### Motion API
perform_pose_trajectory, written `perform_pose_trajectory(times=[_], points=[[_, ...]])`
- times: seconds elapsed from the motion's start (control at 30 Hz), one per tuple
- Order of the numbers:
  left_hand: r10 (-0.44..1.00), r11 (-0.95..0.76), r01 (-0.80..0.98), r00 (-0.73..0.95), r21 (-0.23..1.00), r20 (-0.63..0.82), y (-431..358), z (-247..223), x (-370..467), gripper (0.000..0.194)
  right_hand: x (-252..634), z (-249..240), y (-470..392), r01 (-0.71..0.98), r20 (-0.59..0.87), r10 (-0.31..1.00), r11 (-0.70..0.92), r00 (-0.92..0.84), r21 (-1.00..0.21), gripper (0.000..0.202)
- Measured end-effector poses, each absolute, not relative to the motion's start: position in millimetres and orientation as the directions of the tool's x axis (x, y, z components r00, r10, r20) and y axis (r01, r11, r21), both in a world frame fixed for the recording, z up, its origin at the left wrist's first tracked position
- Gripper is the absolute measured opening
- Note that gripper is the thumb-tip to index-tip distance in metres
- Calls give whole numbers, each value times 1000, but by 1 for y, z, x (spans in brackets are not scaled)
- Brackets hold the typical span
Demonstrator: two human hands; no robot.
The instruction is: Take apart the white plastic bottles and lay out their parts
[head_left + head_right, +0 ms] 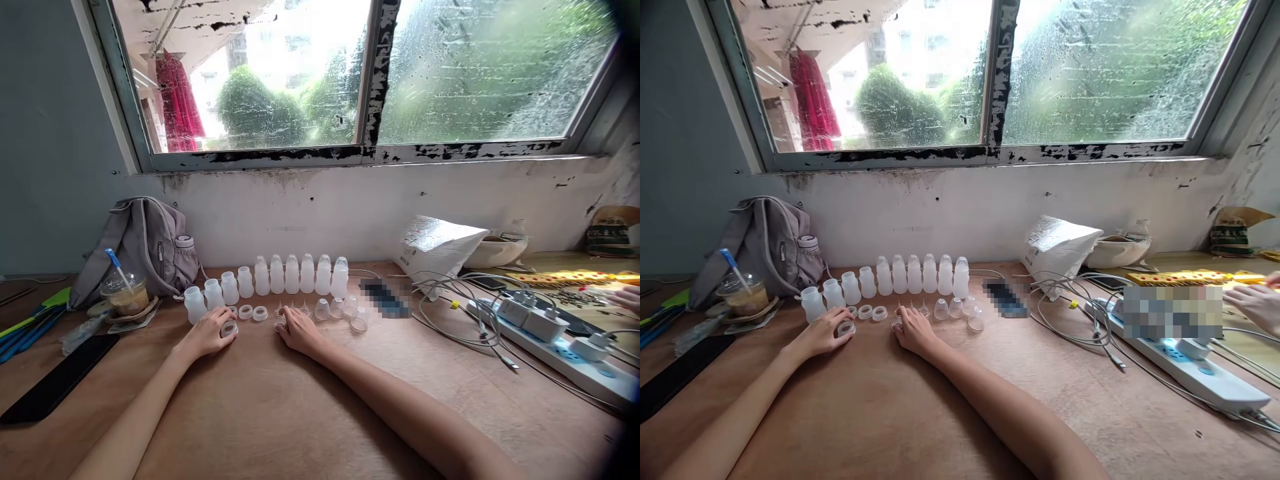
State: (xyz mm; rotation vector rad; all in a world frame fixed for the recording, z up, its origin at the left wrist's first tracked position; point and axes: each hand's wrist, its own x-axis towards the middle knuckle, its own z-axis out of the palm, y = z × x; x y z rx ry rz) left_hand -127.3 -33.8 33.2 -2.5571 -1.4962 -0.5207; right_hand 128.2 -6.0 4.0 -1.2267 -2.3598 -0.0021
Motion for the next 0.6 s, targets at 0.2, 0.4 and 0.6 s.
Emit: perform_pose_trajectory(times=[0.2,0.4,0.6], points=[[792,-489,872,432,25,431,-30,29,-130,30,129,1,-2,806,417,808,540,-416,-243,24],[776,-488,873,426,14,466,-27,26,-132,34,129,-1,0,793,433,801,551,-414,-262,22],[732,-491,870,431,-29,528,-30,20,-116,28,133,0,-2,767,513,736,607,-442,-209,15]])
